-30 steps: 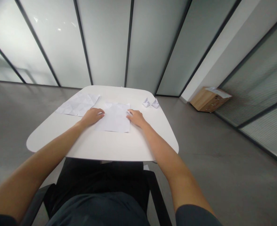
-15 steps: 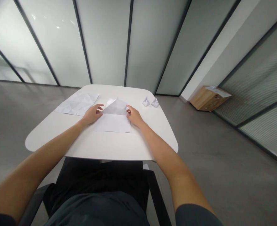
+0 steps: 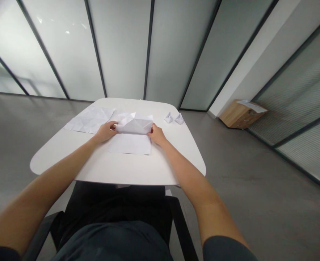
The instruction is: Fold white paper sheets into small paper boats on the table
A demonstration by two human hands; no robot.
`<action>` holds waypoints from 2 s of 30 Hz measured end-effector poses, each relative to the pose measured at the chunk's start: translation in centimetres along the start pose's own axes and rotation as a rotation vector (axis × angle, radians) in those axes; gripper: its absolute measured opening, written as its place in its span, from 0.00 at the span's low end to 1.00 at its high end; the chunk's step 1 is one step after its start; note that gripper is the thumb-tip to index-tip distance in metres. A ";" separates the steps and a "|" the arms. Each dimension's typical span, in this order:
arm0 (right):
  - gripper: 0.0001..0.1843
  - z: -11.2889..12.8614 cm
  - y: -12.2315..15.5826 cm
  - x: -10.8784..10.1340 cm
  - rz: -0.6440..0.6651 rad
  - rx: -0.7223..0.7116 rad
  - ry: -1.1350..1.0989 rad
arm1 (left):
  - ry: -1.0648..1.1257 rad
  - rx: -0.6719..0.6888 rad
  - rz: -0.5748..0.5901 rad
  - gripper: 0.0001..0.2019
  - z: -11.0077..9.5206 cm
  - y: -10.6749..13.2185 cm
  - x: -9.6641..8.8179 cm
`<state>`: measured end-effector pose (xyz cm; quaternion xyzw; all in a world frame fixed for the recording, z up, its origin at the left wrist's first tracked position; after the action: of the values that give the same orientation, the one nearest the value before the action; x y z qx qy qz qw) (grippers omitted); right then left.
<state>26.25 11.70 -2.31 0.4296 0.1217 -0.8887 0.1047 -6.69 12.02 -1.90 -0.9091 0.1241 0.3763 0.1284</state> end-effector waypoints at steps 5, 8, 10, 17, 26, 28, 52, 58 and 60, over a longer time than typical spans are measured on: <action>0.10 -0.5 -0.2 -0.2 0.022 -0.083 -0.045 | -0.039 0.029 -0.004 0.11 -0.2 0.1 -0.5; 0.09 -0.9 -0.2 -0.3 0.041 -0.116 -0.083 | -0.087 0.060 0.054 0.08 -0.3 0.2 -0.5; 0.13 -1.1 -0.2 -0.3 0.051 -0.156 -0.091 | -0.104 0.084 0.099 0.11 -0.3 0.2 -0.4; 0.18 -1.0 -0.1 -0.3 0.120 -0.197 -0.058 | -0.206 0.081 0.159 0.16 -0.4 0.3 -0.1; 0.13 1.1 0.6 -0.1 0.209 -0.223 0.180 | -0.415 0.138 0.226 0.18 -1.9 0.6 0.4; 0.13 1.8 0.9 0.1 0.231 -0.248 0.275 | -0.487 0.177 0.247 0.23 -2.1 0.8 0.6; 0.22 4.5 1.3 2.1 0.297 -0.435 0.435 | -0.526 0.140 0.323 0.35 -2.2 1.2 1.4; 0.29 4.7 1.6 2.8 0.316 -0.467 0.412 | -0.458 0.290 0.360 0.27 -2.2 0.8 1.7; 0.30 5.1 2.0 2.8 0.319 -0.472 0.434 | -0.446 0.300 0.348 0.26 -2.2 0.7 1.7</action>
<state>21.39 8.06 -1.70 0.5859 0.2742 -0.6967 0.3102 -4.27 10.45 -1.72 -0.7403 0.3007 0.5601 0.2188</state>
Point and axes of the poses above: each hand's wrist, its own y-axis away from the middle knuckle, its own x-axis out of the palm, z = x × y, the point moved 5 cm from there along -y, towards the middle knuckle, and after that the axes turned 14 degrees about z, right-handed, at the moved point
